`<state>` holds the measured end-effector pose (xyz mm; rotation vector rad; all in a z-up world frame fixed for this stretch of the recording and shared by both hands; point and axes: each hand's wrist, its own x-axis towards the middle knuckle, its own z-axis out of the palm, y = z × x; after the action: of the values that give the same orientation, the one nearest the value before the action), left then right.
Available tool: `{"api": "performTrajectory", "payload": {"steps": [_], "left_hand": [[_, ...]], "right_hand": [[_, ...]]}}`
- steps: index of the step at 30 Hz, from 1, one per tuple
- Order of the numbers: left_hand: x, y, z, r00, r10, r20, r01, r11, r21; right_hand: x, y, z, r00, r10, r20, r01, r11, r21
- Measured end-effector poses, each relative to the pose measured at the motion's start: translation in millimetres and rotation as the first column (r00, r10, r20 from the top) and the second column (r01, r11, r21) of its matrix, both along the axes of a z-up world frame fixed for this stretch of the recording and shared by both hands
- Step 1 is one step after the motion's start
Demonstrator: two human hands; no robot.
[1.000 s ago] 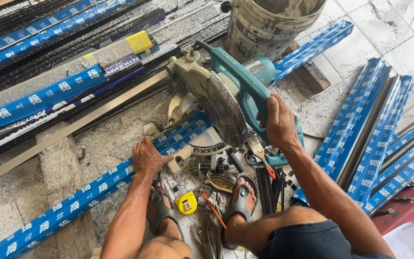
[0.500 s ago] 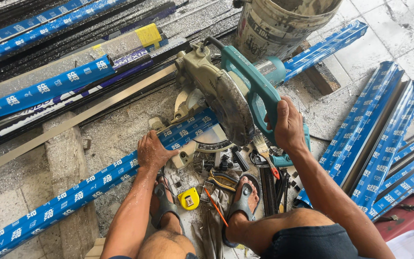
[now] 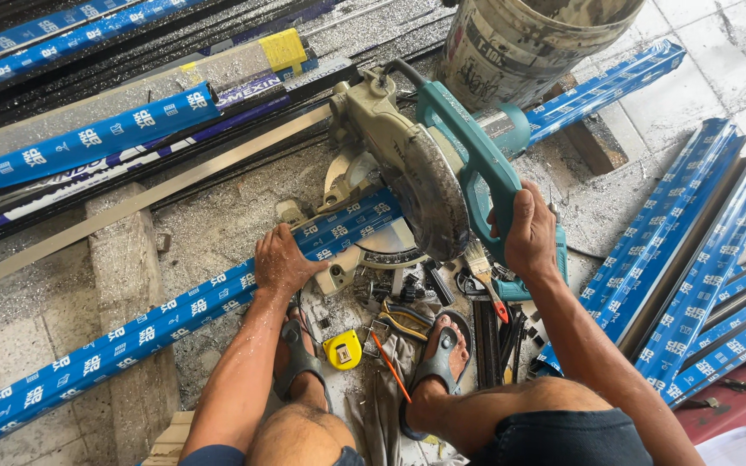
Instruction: The person measures and marks blue-wrapped metal profiles using a tape measure and pencil, then cuts them to size with a miter saw. The person repeats this process for multiple pieces, stacking the cut sections on the floor.
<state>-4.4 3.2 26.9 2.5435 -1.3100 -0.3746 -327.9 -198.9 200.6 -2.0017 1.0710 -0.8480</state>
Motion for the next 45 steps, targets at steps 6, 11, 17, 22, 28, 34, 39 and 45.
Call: {"api": "performTrajectory", "payload": {"steps": [6, 11, 17, 22, 28, 34, 39, 45], "left_hand": [[-1.5, 2.7, 8.0, 1.000, -0.011, -0.023, 0.010, 1.000, -0.010], [-0.9, 2.7, 0.7, 0.999, -0.010, -0.033, 0.009, 0.999, -0.037], [0.6, 2.0, -5.6, 1.000, -0.010, -0.010, 0.010, 1.000, -0.016], [0.5, 2.4, -3.7, 1.000, -0.017, -0.002, 0.017, 1.000, -0.002], [-0.1, 1.6, 1.6, 0.999, -0.011, -0.031, 0.011, 1.000, -0.002], [-0.4, 1.4, 1.7, 1.000, -0.013, -0.001, 0.013, 1.000, 0.006], [-1.3, 1.6, 5.1, 1.000, -0.009, -0.011, 0.009, 1.000, -0.001], [-1.1, 1.6, 10.2, 0.999, -0.013, -0.033, 0.013, 1.000, 0.003]], "right_hand": [[-3.8, -0.9, -12.2, 1.000, -0.001, -0.004, 0.001, 1.000, -0.002], [-6.4, -0.3, -19.0, 1.000, -0.007, 0.003, 0.007, 1.000, 0.005], [-4.4, 1.5, -19.7, 1.000, -0.016, 0.013, 0.016, 1.000, -0.004], [-6.6, 0.7, -27.9, 1.000, -0.019, -0.002, 0.019, 0.999, -0.043], [-9.7, 0.2, -34.3, 1.000, -0.016, 0.003, 0.017, 0.999, -0.049], [-9.6, -0.6, -35.1, 1.000, -0.015, 0.018, 0.016, 0.999, -0.042], [-9.9, -1.1, -36.3, 0.999, -0.014, 0.030, 0.015, 0.999, -0.037], [-9.9, 1.5, -37.6, 1.000, -0.017, 0.023, 0.018, 0.999, -0.040]]}}
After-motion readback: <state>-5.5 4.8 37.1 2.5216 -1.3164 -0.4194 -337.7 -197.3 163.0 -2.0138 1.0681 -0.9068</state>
